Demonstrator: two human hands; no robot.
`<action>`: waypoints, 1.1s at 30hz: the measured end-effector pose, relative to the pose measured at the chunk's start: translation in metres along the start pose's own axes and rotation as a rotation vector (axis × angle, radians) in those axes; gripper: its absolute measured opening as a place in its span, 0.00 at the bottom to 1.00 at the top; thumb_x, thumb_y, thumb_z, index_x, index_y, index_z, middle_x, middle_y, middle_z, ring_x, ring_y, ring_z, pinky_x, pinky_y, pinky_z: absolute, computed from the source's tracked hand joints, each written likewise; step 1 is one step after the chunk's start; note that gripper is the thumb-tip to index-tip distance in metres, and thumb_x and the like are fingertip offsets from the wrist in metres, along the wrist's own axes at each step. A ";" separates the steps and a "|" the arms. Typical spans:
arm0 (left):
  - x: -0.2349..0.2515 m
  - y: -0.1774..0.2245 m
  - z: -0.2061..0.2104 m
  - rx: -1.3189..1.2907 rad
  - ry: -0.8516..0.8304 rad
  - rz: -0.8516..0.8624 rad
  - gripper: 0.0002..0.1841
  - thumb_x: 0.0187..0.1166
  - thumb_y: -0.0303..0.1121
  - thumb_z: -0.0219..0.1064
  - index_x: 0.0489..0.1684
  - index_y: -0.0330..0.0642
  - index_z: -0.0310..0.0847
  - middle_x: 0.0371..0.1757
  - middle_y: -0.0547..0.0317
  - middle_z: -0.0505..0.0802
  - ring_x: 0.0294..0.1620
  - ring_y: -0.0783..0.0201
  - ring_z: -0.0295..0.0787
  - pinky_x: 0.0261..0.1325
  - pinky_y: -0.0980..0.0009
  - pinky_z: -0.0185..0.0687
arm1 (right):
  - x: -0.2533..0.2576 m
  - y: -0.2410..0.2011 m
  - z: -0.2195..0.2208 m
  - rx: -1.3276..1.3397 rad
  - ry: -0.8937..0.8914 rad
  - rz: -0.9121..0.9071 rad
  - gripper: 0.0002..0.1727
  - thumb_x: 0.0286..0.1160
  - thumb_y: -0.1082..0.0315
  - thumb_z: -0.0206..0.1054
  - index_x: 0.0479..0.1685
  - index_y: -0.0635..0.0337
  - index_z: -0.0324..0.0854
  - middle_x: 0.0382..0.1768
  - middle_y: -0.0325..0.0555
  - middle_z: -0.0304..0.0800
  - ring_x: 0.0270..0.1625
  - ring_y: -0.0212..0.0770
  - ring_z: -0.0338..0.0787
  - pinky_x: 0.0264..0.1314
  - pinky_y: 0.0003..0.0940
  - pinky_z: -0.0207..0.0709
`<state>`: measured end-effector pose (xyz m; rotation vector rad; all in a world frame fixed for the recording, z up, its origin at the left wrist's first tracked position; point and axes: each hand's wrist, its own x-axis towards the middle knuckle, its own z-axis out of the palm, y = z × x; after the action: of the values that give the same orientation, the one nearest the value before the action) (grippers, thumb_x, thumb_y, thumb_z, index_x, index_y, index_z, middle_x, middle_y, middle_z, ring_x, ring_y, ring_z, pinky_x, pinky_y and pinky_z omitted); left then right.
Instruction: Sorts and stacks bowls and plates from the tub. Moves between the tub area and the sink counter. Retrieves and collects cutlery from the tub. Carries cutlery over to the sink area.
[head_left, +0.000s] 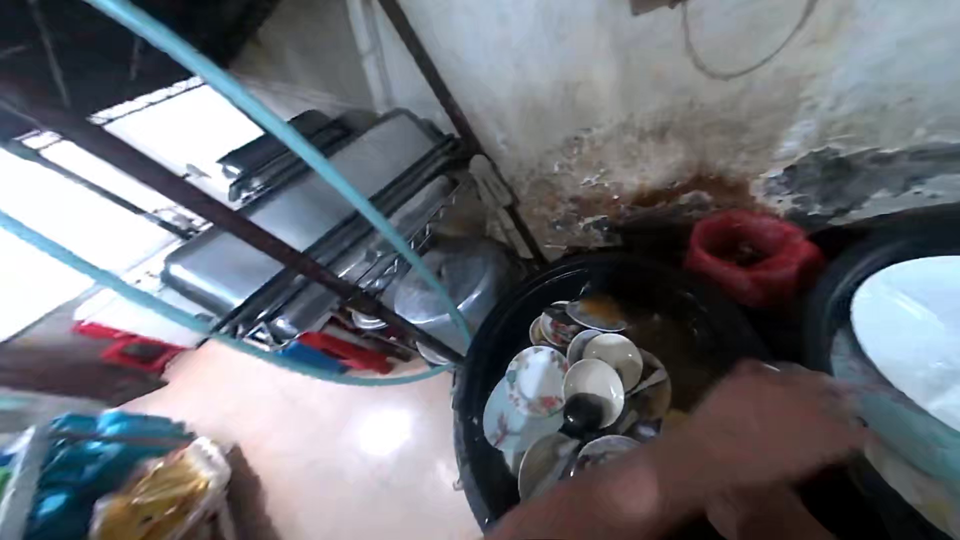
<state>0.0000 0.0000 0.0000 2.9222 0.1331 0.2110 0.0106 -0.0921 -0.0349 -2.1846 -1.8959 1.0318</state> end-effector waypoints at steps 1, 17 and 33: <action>-0.024 -0.029 -0.017 0.024 0.026 -0.039 0.14 0.86 0.34 0.63 0.61 0.46 0.91 0.68 0.57 0.92 0.74 0.56 0.85 0.75 0.54 0.80 | 0.008 0.004 -0.002 0.023 -0.019 0.033 0.20 0.85 0.69 0.54 0.69 0.61 0.82 0.66 0.68 0.86 0.68 0.71 0.86 0.65 0.72 0.77; -0.224 -0.062 0.025 -0.350 -0.250 -0.545 0.15 0.88 0.30 0.57 0.61 0.40 0.88 0.66 0.46 0.90 0.68 0.47 0.88 0.71 0.47 0.82 | 0.088 0.040 0.021 -0.246 0.009 0.152 0.30 0.73 0.76 0.68 0.80 0.58 0.76 0.79 0.68 0.73 0.82 0.76 0.67 0.76 0.75 0.67; -0.222 -0.030 0.045 -0.329 -0.252 -0.470 0.11 0.81 0.26 0.65 0.57 0.40 0.89 0.62 0.42 0.88 0.69 0.39 0.83 0.64 0.44 0.85 | 0.114 0.049 0.042 -0.205 0.109 0.239 0.39 0.71 0.78 0.70 0.88 0.57 0.66 0.78 0.77 0.67 0.75 0.80 0.74 0.72 0.73 0.71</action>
<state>-0.2144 -0.0035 -0.0794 2.4758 0.6632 -0.1915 0.0321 -0.0166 -0.1394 -2.5748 -1.7981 0.7555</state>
